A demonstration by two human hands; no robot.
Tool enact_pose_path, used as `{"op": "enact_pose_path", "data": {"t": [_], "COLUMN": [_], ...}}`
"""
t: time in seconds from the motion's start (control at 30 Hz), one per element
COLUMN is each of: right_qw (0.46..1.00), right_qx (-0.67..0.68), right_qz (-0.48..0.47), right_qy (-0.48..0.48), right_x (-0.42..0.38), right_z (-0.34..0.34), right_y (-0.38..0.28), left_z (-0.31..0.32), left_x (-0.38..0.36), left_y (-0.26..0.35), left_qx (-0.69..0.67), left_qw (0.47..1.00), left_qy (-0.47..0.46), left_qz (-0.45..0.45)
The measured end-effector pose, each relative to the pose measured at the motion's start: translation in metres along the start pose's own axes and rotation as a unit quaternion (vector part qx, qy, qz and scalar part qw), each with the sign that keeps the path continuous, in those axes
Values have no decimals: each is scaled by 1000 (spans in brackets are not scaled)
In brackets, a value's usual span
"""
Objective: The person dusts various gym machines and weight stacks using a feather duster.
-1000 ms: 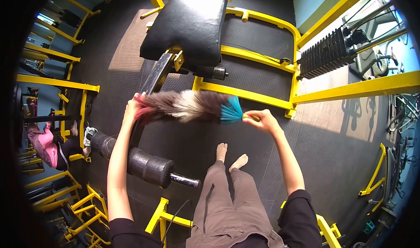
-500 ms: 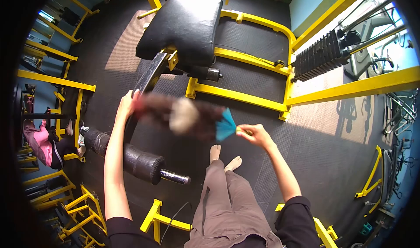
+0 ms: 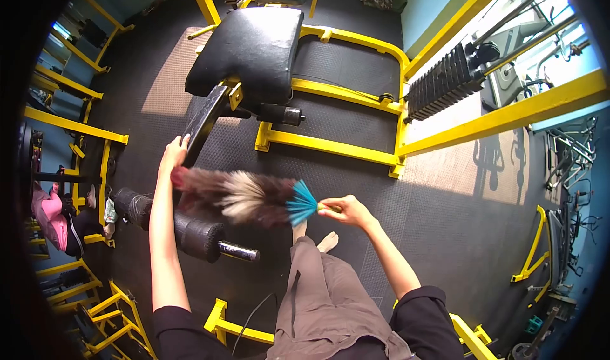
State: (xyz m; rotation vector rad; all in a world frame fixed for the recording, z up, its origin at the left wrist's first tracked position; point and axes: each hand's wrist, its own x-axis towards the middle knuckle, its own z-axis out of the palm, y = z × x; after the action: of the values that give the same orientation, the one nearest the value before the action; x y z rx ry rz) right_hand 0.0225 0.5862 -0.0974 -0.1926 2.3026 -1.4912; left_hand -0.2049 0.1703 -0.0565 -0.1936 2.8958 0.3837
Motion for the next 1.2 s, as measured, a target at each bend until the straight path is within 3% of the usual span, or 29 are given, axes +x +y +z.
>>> {"op": "enact_pose_path", "data": {"t": [0.07, 0.13, 0.2, 0.23, 0.27, 0.37, 0.4, 0.47, 0.53, 0.67, 0.8, 0.87, 1.0, 1.07, 1.13, 1.2], "right_qw": [999, 998, 997, 996, 997, 999, 995, 997, 995, 990, 993, 996, 990, 977, 969, 977], "right_qx": [2, -26, -18, -7, 0, -30, -62, 48, 24, -25, -29, -17, -55, -95, -104, -51], "right_qz": [1, 37, 40, 16, 14, -8, -69, -53, -88, -60, -8, -21, -22, -71, -54, -80], "right_qy": [39, 48, 62, 83, 77, 43, 44, -4, -43, -125, -111, -86, -126, -175, -216, -191], "right_x": [4, 5, 1, -2, -6, -15, -14, -9, 4, 57, 116, 139, 166, 178, 193, 206], "right_z": [7, 2, 3, 4, 6, 6, 9, -2, -14, -59, -99, -118, -171, -198, -229, -258], "right_y": [-10, -15, -17, -21, -24, -22, -9, -14, -8, -11, -3, 1, -8, -9, -16, -18], "left_z": [-2, 1, 0, 3, 10, 7, 11, 21, -5, 1, -15, -10, -4, 3, 20, 54], "left_x": [0, -2, 6, 0, 3, 4, 8, 15, -1, 5, 4, 9, 11, 16, 14, 15], "left_y": [0, -2, -5, -11, -11, -10, -11, -16, 18, 13, 41, 36, 37, 35, 29, -5], "left_qx": [-20, -28, -41, -39, -5, -46, -46, 3, 1, 15, 30, 31, 94, 111, 122, 256], "left_qw": [999, 1000, 995, 998, 1000, 999, 999, 999, 998, 997, 992, 992, 989, 986, 983, 954], "left_qy": [-30, 1, -75, -28, 12, -19, -22, 39, -39, -11, -37, -48, -32, -24, 16, 100], "left_qz": [-10, 2, -51, 28, 21, -5, -6, -8, -57, -70, -117, -110, -114, -123, -138, -118]}}
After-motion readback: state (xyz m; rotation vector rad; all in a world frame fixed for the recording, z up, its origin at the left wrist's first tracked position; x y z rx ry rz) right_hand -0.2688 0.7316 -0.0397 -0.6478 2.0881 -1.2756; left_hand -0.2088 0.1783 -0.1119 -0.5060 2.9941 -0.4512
